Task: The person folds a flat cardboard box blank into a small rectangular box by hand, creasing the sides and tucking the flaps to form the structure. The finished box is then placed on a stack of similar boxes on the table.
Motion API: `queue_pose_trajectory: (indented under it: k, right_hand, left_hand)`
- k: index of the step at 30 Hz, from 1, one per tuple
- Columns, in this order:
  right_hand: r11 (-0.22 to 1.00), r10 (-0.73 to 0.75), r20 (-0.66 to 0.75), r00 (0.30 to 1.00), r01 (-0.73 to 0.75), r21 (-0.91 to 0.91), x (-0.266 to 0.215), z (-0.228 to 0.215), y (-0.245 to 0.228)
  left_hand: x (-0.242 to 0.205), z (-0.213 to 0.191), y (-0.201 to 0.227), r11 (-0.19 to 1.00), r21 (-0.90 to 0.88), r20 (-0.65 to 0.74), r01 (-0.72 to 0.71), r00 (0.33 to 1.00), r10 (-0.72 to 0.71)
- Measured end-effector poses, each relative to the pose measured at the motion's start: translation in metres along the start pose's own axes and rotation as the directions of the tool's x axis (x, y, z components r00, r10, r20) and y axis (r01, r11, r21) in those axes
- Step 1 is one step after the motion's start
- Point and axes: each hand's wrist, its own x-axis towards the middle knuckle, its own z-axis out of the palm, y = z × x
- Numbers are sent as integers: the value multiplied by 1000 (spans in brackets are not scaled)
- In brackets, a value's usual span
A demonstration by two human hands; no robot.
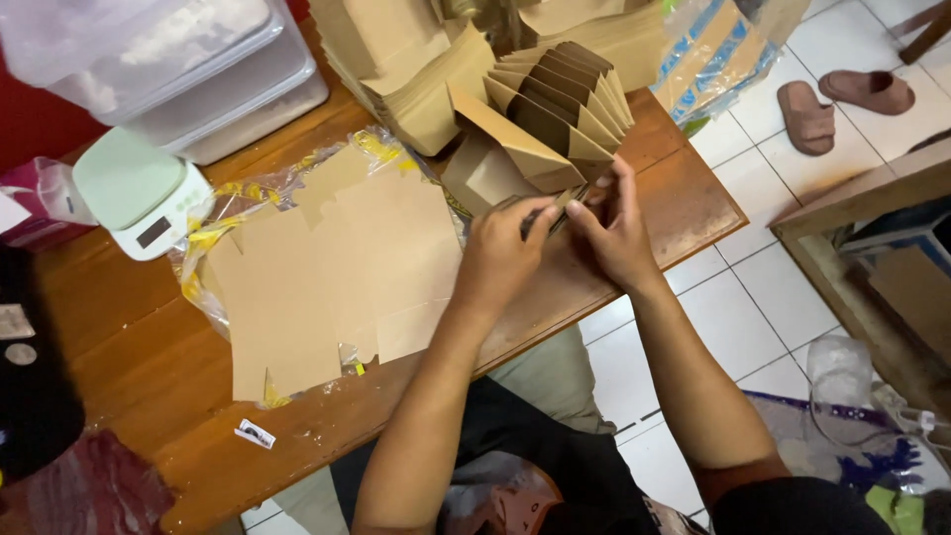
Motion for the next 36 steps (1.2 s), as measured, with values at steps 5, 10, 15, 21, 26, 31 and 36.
queue_pose_trajectory:
  k: [5, 10, 15, 21, 26, 31, 36]
  right_hand:
    - [1000, -6, -21, 1000, 6, -1, -3, 2, -11]
    - [1000, -23, -26, 999, 23, 6, -3, 1, -7]
    - [997, -78, 70, 995, 79, -21, 2, 8, -52]
    - [996, -88, 109, 990, 88, 6, 3, 5, -45]
    - [997, -71, 106, 992, 72, -9, 4, 8, -34]
    - [999, -52, 87, 995, 53, -5, 3, 5, -24]
    - [997, -10, 6, 1000, 11, -74, 0, -1, 9]
  left_hand:
    - [-2, -30, 19, 997, 56, 94, 55, 994, -60]
    - [-7, -23, 1, 985, 154, 177, -77, 983, 49]
    - [-13, -3, -9, 937, 299, 41, -182, 983, 177]
    - [-16, -3, -10, 973, 197, -93, -119, 986, 140]
    - [-13, -17, -2, 996, 74, -78, -59, 995, 65]
    - [-12, -19, -7, 996, 35, -65, -86, 994, 88]
    - [-14, -31, 5, 997, 29, 17, -78, 997, 77]
